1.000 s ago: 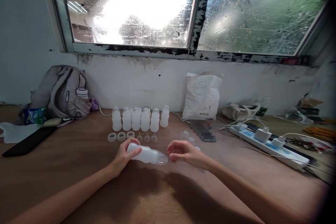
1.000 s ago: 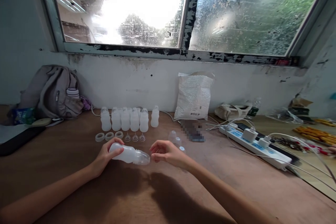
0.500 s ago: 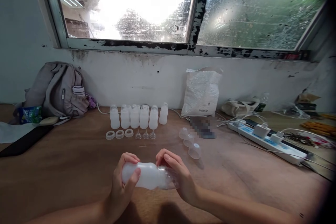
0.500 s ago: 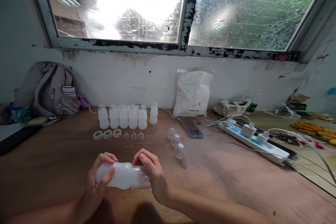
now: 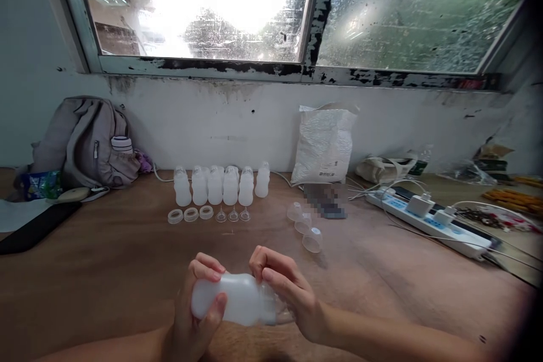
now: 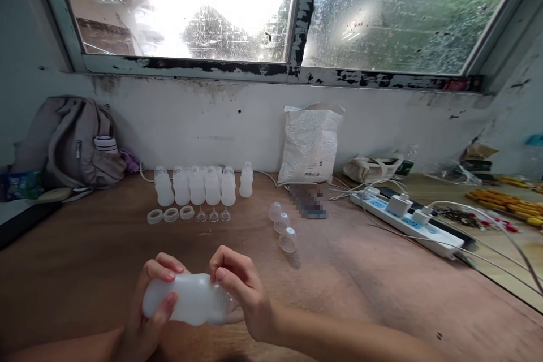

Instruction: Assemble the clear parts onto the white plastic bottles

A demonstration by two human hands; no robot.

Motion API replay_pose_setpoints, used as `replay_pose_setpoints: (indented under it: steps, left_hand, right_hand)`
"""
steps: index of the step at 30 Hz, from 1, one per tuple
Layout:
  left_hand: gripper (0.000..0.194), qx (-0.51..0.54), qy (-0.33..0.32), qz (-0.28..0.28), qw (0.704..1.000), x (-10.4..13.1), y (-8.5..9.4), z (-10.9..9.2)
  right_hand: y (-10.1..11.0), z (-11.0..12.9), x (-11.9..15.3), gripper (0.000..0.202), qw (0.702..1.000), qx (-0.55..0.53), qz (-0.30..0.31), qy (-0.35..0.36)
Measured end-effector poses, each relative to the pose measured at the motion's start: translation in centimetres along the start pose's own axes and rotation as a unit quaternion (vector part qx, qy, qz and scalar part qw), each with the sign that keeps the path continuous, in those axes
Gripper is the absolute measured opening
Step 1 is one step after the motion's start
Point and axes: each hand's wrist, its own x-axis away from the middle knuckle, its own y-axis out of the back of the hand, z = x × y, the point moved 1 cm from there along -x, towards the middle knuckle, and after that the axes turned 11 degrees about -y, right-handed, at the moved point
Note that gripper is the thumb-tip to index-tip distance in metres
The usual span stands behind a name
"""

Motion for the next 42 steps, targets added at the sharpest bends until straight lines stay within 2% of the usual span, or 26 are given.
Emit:
replay_pose_setpoints:
  steps: [2, 4, 6, 8, 10, 12, 15, 18, 19, 21, 23, 25, 29, 34, 38, 42]
  left_hand:
    - [0.008, -0.033, 0.025, 0.013, 0.999, -1.5, 0.1, 0.0]
    - [0.009, -0.055, 0.078, 0.011, 0.995, -3.4, 0.3, 0.5]
    - [0.012, -0.064, 0.101, -0.021, 0.993, -5.3, 0.4, 1.2]
    - [0.014, -0.077, 0.102, -0.063, 0.990, -6.7, 0.5, 2.1]
    - [0.019, -0.072, 0.105, -0.067, 0.990, -7.5, 0.6, 2.9]
    - [0.028, -0.046, 0.109, -0.031, 0.992, -7.7, 0.6, 3.9]
    - [0.038, -0.015, 0.092, -0.012, 0.996, -7.4, 1.1, 5.5]
    - [0.027, -0.022, 0.066, -0.033, 0.997, -7.0, 2.0, 7.7]
    - [0.023, -0.031, 0.063, -0.035, 0.997, -6.9, 2.3, 8.4]
    - [0.020, -0.048, 0.080, -0.043, 0.995, -6.8, 2.8, 9.7]
    - [0.021, -0.058, 0.107, -0.053, 0.991, -6.7, 3.1, 10.6]
    - [0.022, -0.060, 0.125, -0.053, 0.989, -6.7, 3.2, 11.0]
    - [0.020, -0.068, 0.125, -0.045, 0.989, -6.7, 3.2, 10.9]
    - [0.008, -0.085, 0.082, 0.006, 0.993, -6.8, 2.9, 9.9]
    - [0.008, -0.108, 0.053, 0.049, 0.992, -6.9, 2.7, 9.1]
    - [0.010, -0.122, 0.046, 0.065, 0.989, -6.9, 2.7, 8.9]
  right_hand:
    - [0.8, 0.0, -1.1, 0.024, 0.999, 0.002, -0.021, -0.029]
    - [1.8, -0.1, -2.7, 0.022, 0.995, -0.021, -0.041, -0.085]
    - [2.8, -0.2, -4.3, 0.023, 0.986, -0.079, -0.036, -0.139]
    - [3.7, 0.1, -5.7, 0.024, 0.983, -0.118, -0.030, -0.135]
    - [4.5, 1.1, -6.7, 0.026, 0.990, -0.098, -0.047, -0.092]
    - [5.6, 2.9, -7.5, 0.030, 0.995, -0.027, -0.086, -0.029]
    - [8.0, 6.8, -9.4, 0.033, 0.977, 0.087, -0.159, 0.109]
    - [10.7, 10.7, -12.7, 0.039, 0.923, 0.169, -0.256, 0.233]
    - [11.5, 11.6, -14.0, 0.040, 0.896, 0.210, -0.294, 0.256]
    - [12.6, 12.5, -16.8, 0.040, 0.852, 0.307, -0.343, 0.250]
    - [13.2, 12.2, -19.5, 0.037, 0.823, 0.402, -0.355, 0.189]
    - [13.4, 10.7, -21.7, 0.037, 0.800, 0.486, -0.339, 0.099]
    - [13.8, 6.7, -24.5, 0.037, 0.795, 0.526, -0.301, 0.028]
    - [13.9, 3.6, -25.4, 0.035, 0.784, 0.564, -0.256, -0.039]
    - [13.6, 2.8, -25.3, 0.031, 0.771, 0.594, -0.221, -0.070]
    - [13.5, 2.5, -25.0, 0.026, 0.759, 0.615, -0.196, -0.084]
